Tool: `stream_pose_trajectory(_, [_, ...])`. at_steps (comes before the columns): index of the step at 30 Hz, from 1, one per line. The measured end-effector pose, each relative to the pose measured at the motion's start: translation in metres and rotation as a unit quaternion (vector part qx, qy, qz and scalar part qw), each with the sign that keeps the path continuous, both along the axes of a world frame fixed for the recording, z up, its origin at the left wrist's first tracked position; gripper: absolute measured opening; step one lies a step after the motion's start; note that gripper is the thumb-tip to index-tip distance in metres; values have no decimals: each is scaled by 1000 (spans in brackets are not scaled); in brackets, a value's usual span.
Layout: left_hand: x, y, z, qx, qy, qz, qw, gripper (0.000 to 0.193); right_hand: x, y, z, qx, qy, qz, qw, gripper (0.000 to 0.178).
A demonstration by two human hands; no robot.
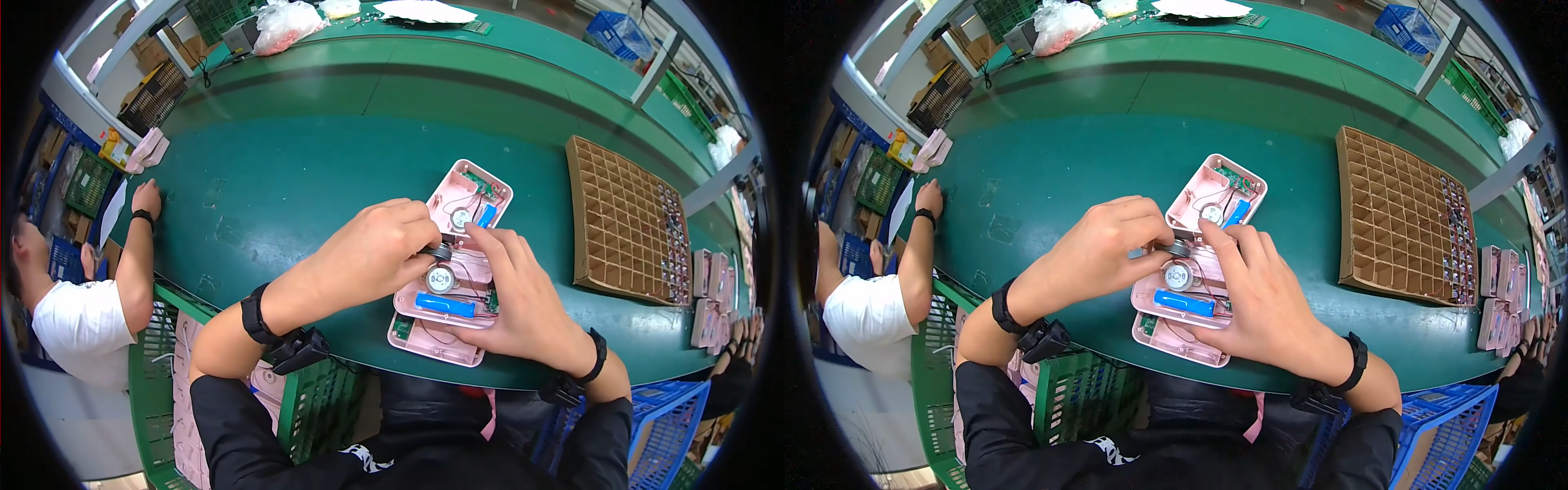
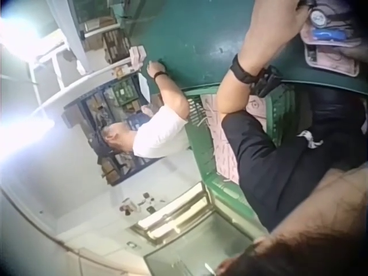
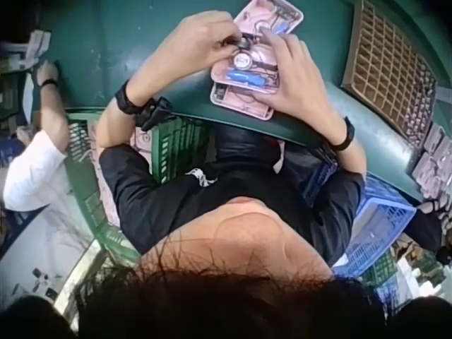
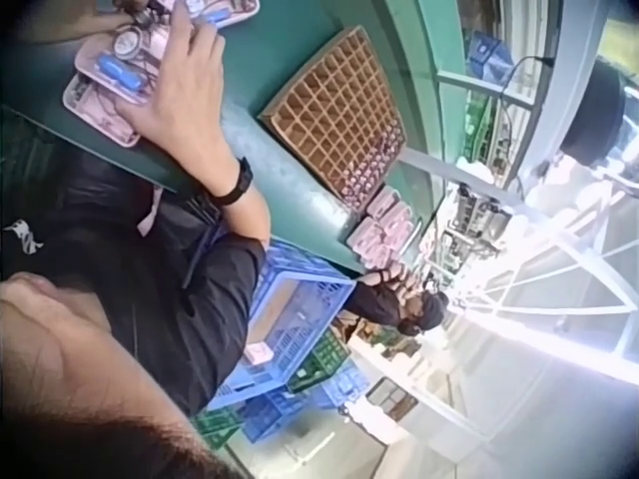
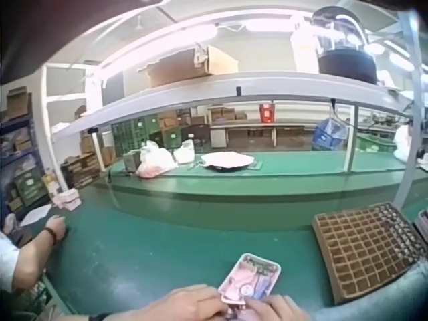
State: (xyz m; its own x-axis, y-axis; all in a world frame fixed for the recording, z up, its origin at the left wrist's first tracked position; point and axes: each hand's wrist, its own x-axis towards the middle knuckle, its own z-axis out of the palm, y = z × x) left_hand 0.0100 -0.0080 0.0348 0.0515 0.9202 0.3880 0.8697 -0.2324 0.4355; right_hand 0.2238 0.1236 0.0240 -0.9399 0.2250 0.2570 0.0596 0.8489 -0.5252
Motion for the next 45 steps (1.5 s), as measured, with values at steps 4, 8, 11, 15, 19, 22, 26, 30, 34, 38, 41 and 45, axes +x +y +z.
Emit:
stream_pose_trajectory(4, [1,1,-2,-7,-15,17,1000,17,1,2,-2,-12,7,3,1000,107])
stream_pose_trajectory(8, [1,1,-4,-10,-10,16,1000,17,0,1,-4,-7,16,1,1000,107])
stream_pose_trajectory(11, [2,1,-2,-19,1,12,1000,16,-2,1,-4,-12,42,17,999,106])
stream_pose_trajectory(15, [2,2,-3,-30,20,4,999,13,-3,2,-8,-30,89,30,995,98])
stream_pose_trajectory(19, [-6,3,-2,-22,7,-18,1000,10,-4,2,-4,-38,79,39,995,97])
stream_pose_trajectory(22, [-17,4,6,-26,-47,-49,997,8,-2,6,-3,0,110,36,993,100])
stream_pose_trajectory(26, [-30,2,26,-16,-119,20,993,14,-4,15,-3,37,172,35,984,104])
stream_pose_trajectory(30, [-29,10,-2,-26,-248,62,966,29,-6,19,-13,24,212,53,976,107])
stream_pose_trajectory(34, [-16,11,-17,-74,-352,-39,932,41,-7,23,-21,41,224,79,970,109])
stream_pose_trajectory(38, [-7,5,2,-134,-345,-7,929,39,-10,23,-22,73,221,81,969,108])
stream_pose_trajectory(41, [-9,4,5,-167,-360,3,918,40,-13,22,-27,117,230,76,963,104])
stream_pose_trajectory(45, [-8,1,8,-154,-395,-19,906,41,-12,19,-29,199,261,74,942,98])
